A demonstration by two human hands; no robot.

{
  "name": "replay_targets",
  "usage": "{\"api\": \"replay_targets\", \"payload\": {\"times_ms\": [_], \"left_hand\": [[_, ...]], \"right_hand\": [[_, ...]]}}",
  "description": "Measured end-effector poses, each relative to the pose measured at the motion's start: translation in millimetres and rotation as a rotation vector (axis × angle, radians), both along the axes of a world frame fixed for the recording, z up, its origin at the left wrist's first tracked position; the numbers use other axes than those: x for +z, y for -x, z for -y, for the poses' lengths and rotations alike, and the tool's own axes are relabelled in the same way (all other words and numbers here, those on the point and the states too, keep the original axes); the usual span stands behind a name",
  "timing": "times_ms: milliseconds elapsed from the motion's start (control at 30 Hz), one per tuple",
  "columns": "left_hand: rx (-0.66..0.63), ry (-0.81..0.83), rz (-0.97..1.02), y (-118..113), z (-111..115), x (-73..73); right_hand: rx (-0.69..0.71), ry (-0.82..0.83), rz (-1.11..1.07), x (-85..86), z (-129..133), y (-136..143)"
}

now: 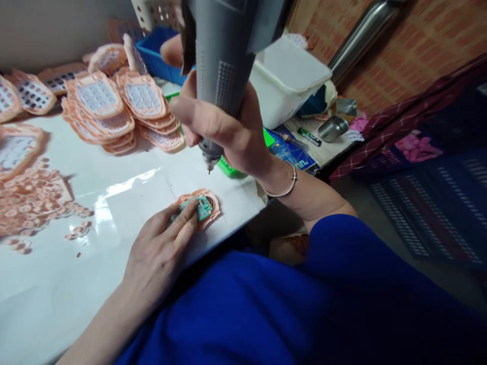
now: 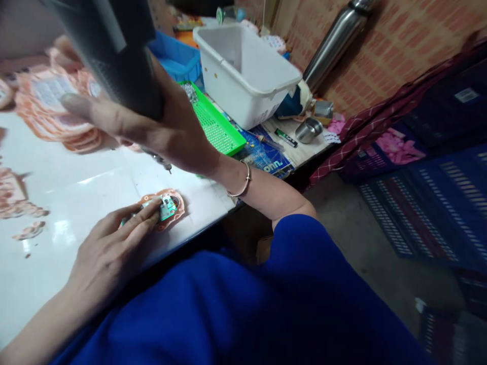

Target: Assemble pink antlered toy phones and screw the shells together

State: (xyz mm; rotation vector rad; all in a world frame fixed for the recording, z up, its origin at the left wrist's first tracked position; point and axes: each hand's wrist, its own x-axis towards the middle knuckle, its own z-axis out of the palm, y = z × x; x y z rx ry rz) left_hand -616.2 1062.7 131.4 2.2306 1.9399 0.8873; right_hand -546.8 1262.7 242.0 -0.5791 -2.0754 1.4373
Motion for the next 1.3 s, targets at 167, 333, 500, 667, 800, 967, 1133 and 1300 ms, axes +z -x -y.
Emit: {"api": "replay_targets", "payload": {"times_ms": [167, 333, 500, 667, 800, 967, 1133, 1300], "left_hand": [[0.186, -0.047, 0.031, -4, 8, -10.4], [0.188, -0.037, 0.149, -7, 11, -14.8], [0.197, -0.031, 0.159, -6, 12, -14.3], [0.189, -0.008, 0.184, -5, 13, -13.3], [0.167, 0.007, 0.169, -5, 13, -9.7], [0.174, -0.016, 0.152, -5, 12, -11.0], [0.187, -0.051, 0.167, -5, 11, -14.4], [0.262, -0.095, 0.249, -8, 3, -10.4]], "right_hand": [[-0.133, -0.085, -0.181, -6.9, -56, 16], [-0.235, -0.145, -0.201, -35.5, -110, 26], [-0.293, -0.141, -0.192, -51.3, -122, 26], [-0.3, -0.136, -0.233, -58.1, -125, 24], [-0.331, -0.133, -0.202, -63.0, -128, 24], [-0.387, -0.152, -0.131, -64.7, -128, 25], [-0.384, -0.151, -0.118, -65.6, -127, 23], [-0.343, -0.139, -0.165, -59.8, -132, 25]]}}
